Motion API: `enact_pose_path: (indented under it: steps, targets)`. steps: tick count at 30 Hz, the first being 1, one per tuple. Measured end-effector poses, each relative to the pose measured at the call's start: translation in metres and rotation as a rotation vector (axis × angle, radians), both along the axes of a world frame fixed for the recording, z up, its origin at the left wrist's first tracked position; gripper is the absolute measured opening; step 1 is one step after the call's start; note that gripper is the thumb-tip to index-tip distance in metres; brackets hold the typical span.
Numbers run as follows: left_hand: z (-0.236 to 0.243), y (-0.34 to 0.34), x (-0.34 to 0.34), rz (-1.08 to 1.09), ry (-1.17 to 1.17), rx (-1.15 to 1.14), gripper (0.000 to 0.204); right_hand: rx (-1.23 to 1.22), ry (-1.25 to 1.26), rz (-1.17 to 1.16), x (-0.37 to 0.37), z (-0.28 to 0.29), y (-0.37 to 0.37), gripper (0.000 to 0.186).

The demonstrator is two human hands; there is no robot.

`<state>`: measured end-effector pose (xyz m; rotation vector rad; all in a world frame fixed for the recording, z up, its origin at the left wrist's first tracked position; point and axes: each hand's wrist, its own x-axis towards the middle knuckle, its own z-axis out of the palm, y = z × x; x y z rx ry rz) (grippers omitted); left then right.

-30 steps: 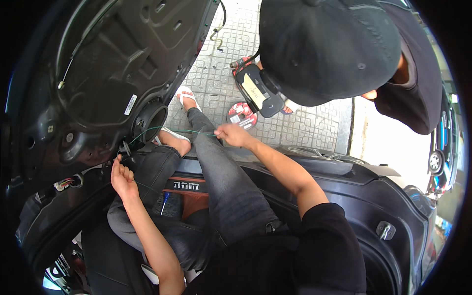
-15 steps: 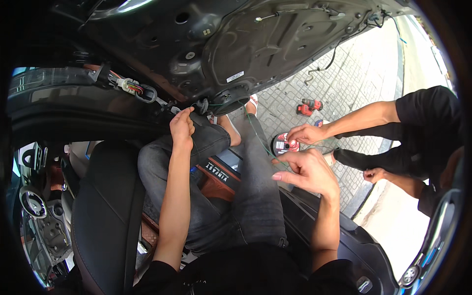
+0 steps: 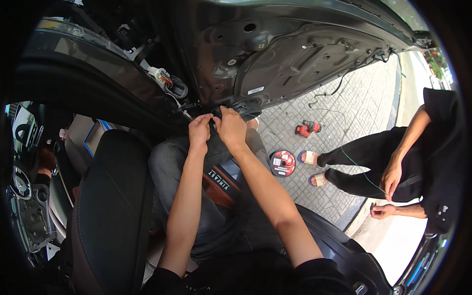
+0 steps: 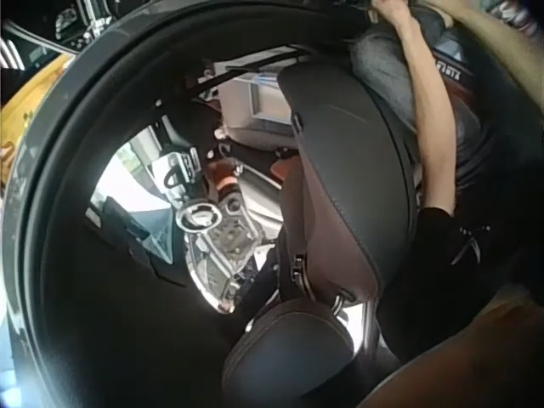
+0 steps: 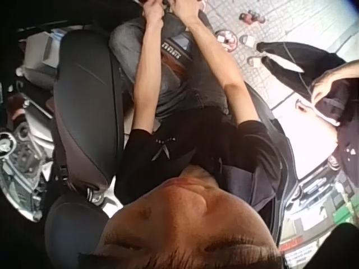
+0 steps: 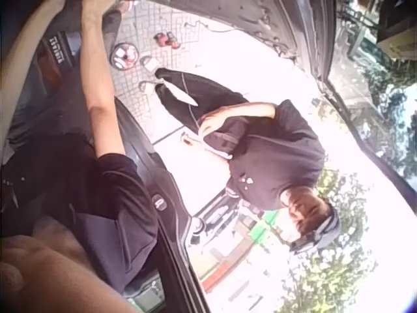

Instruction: Repairing or modifying the internal wiring and components of a car door.

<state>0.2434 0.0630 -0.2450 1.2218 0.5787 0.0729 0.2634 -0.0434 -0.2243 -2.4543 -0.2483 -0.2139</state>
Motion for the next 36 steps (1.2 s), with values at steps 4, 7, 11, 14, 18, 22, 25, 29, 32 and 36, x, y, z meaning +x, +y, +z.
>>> enact_pose_path:
  steps: [4,7,11,14,18,22,25,29,32,36]
  targets:
    - [0.010,-0.007,0.003,0.041,-0.007,-0.031,0.014,0.034,0.018,-0.031,0.007,-0.032,0.000,0.028]
    - [0.036,-0.007,-0.004,0.040,0.025,-0.149,0.015,-0.021,-0.025,-0.013,0.010,-0.047,-0.006,0.026]
    - [0.096,0.009,-0.059,-0.067,-0.281,-0.229,0.023,-0.016,-0.046,-0.020,0.011,-0.051,-0.005,0.026]
    - [0.139,0.002,-0.133,-0.238,-0.171,-0.161,0.040,0.043,0.054,-0.046,0.004,-0.039,-0.004,0.031]
    - [0.166,-0.023,-0.242,-0.410,-0.112,-0.020,0.063,0.319,-0.188,0.037,-0.017,-0.010,0.000,0.030]
    - [0.186,-0.016,-0.309,-0.546,-0.090,0.226,0.067,0.340,-0.346,0.363,-0.046,0.019,-0.002,0.011]
    - [0.230,0.018,-0.337,-0.808,0.097,0.242,0.074,0.494,-0.112,0.240,-0.059,0.038,-0.005,0.012]
    - [0.298,0.074,-0.347,-1.111,-0.488,-0.044,0.085,0.645,-0.155,0.195,-0.056,0.062,-0.009,0.010]
    - [0.350,0.079,-0.363,-1.017,-0.659,0.370,0.092,0.755,-0.155,0.172,-0.046,0.081,-0.015,0.011]
    - [0.402,0.041,-0.386,-0.579,-0.695,0.849,0.080,0.881,-0.141,0.212,-0.043,0.098,-0.017,0.012]
